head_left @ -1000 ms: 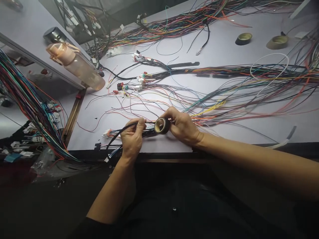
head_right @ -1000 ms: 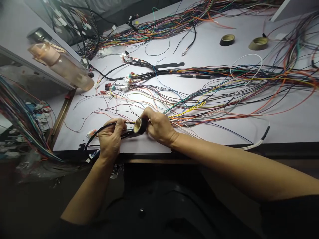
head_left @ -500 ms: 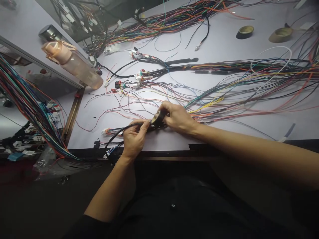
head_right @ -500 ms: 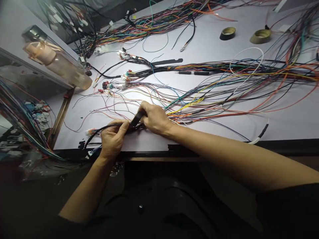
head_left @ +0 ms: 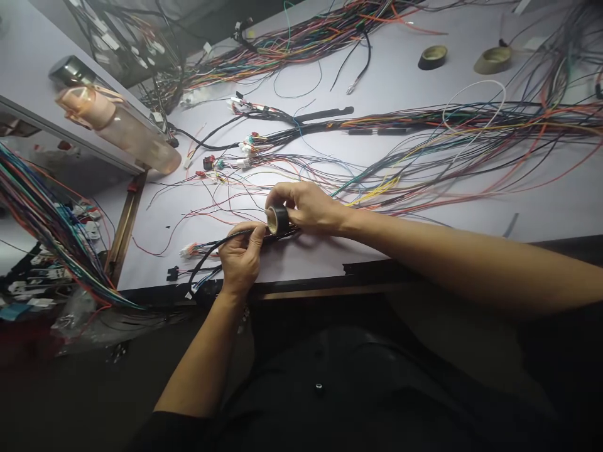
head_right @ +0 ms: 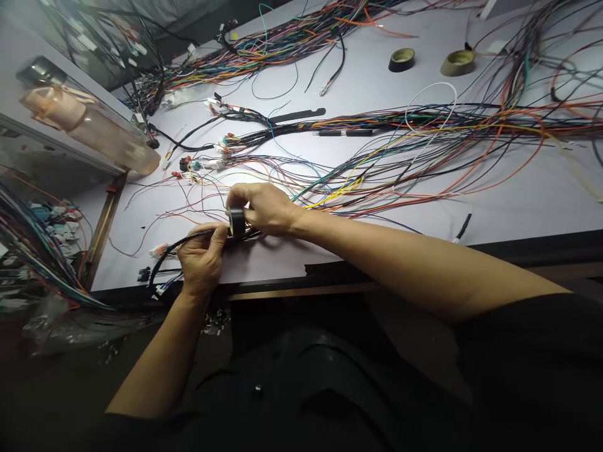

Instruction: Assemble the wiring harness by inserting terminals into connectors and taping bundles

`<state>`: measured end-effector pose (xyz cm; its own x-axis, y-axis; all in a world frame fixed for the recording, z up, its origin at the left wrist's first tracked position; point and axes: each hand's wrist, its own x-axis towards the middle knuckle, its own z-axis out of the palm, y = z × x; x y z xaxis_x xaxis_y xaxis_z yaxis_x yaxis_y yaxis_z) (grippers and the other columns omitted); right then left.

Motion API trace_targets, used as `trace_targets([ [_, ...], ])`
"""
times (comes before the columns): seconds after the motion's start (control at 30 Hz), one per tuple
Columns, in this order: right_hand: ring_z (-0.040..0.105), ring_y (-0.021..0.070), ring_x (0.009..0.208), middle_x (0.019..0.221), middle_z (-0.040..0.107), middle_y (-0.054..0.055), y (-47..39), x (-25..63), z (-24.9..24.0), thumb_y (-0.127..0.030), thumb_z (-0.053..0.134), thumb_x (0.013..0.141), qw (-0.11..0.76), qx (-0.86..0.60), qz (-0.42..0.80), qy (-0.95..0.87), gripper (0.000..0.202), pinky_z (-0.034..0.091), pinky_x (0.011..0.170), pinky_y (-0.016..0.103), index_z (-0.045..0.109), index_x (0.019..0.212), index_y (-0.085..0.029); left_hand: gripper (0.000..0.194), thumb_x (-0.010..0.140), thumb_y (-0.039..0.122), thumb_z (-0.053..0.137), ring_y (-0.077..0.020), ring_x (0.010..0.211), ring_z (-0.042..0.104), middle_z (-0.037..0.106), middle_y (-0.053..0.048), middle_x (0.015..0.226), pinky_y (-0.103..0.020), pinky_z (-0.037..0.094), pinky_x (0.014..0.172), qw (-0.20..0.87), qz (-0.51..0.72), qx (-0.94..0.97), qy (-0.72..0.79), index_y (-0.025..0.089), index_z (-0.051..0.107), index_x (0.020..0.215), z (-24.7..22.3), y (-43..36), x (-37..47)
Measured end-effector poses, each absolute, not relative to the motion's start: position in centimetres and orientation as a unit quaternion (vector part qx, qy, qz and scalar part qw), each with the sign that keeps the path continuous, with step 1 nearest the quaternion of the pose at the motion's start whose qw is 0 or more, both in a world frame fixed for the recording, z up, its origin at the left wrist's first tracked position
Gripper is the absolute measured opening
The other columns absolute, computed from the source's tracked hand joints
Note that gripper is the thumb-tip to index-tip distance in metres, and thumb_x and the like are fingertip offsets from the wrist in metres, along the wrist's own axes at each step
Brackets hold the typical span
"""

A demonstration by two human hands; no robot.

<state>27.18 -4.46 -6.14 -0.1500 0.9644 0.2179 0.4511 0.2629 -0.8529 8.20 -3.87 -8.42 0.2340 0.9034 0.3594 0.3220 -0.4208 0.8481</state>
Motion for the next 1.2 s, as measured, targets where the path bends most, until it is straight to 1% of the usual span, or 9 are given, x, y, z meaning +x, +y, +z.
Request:
trace_targets([
  [0.13,0.057,0.0143,0.071,0.086,0.07,0.002,-4.2,27.3,-5.9,-0.017,0.054,0.083,0.289,-0.579,0.283,-0.708,0.024,0.032,0.06,0.024,0.063,0.105,-0.018,0.013,0.082,0.03,0.068,-0.0132,0.074,0.064,0.068,-0.003,0.078,-0.027,0.052,0.074,0.315,0.452,0.715,0.43,0.018,0.069,0.081,-8.5,-4.0,8.1],
  [0.23,0.06,0.0165,0.07,0.081,0.071,0.0,-4.1,27.6,-6.1,-0.018,0.056,0.081,0.243,-0.604,0.262,-0.712,0.025,0.032,0.059,0.025,0.064,0.104,-0.021,0.014,0.083,0.032,0.068,-0.0147,0.076,0.065,0.068,-0.003,0.079,-0.029,0.053,0.076,0.322,0.459,0.707,0.431,0.018,0.069,0.082,-8.7,-4.1,8.0],
  [0.37,0.063,0.0152,0.075,0.081,0.073,-0.002,-3.9,27.7,-6.4,-0.021,0.061,0.081,0.26,-0.616,0.295,-0.682,0.02,0.036,0.062,0.023,0.069,0.098,-0.024,0.01,0.085,0.03,0.066,-0.0167,0.084,0.065,0.068,-0.005,0.085,-0.034,0.051,0.083,0.311,0.454,0.743,0.381,0.02,0.068,0.083,-8.4,-3.9,8.1],
  [0.53,0.064,0.0175,0.087,0.095,0.073,0.0,-3.2,27.6,-6.8,-0.026,0.063,0.082,0.261,-0.613,0.255,-0.701,0.02,0.037,0.067,0.024,0.07,0.1,-0.026,0.005,0.085,0.027,0.065,-0.0195,0.096,0.065,0.069,-0.005,0.095,-0.039,0.049,0.09,0.293,0.439,0.783,0.33,0.022,0.065,0.084,-7.6,-3.3,8.1],
  [0.73,0.061,0.0141,0.075,0.093,0.069,0.004,-5.0,29.0,-7.5,-0.024,0.056,0.089,0.347,-0.543,0.209,-0.736,0.022,0.039,0.068,0.024,0.059,0.109,-0.016,0.007,0.088,0.029,0.061,-0.018,0.09,0.069,0.073,-0.001,0.09,-0.047,0.033,0.109,0.231,0.399,0.822,0.333,0.025,0.066,0.091,-7.1,-2.5,8.0],
  [0.87,0.061,0.0192,0.08,0.088,0.066,0.008,-7.0,29.7,-7.8,-0.042,0.062,0.087,0.354,-0.502,0.121,-0.78,0.03,0.041,0.071,0.029,0.057,0.099,-0.015,0.01,0.088,0.033,0.061,-0.0153,0.08,0.067,0.071,0.0,0.086,-0.044,0.037,0.106,0.229,0.403,0.82,0.336,0.024,0.065,0.089,-7.0,-1.9,8.4],
  [1.0,0.058,0.0171,0.08,0.089,0.064,0.006,-7.4,29.4,-8.2,-0.028,0.065,0.087,0.309,-0.484,0.113,-0.811,0.012,0.039,0.07,0.027,0.06,0.089,-0.018,0.01,0.089,0.032,0.059,-0.0147,0.077,0.063,0.067,0.0,0.083,-0.041,0.042,0.1,0.228,0.406,0.825,0.321,0.024,0.065,0.089,-7.0,-1.5,8.9],
  [1.13,0.056,0.0163,0.078,0.086,0.062,0.004,-7.0,28.9,-8.7,-0.024,0.067,0.085,0.313,-0.513,0.106,-0.793,0.01,0.037,0.067,0.026,0.061,0.087,-0.017,0.013,0.087,0.033,0.062,-0.0169,0.083,0.063,0.067,-0.004,0.082,-0.033,0.049,0.083,0.216,0.391,0.827,0.342,0.021,0.068,0.087,-6.3,-1.6,9.5],
  [1.2,0.055,0.0165,0.077,0.084,0.063,0.005,-6.9,28.9,-8.8,-0.023,0.067,0.085,0.318,-0.523,0.103,-0.784,0.01,0.037,0.066,0.026,0.061,0.087,-0.016,0.013,0.086,0.032,0.063,-0.0158,0.079,0.063,0.068,-0.004,0.082,-0.03,0.05,0.076,0.198,0.389,0.823,0.364,0.02,0.068,0.086,-5.8,-1.9,9.8],
])
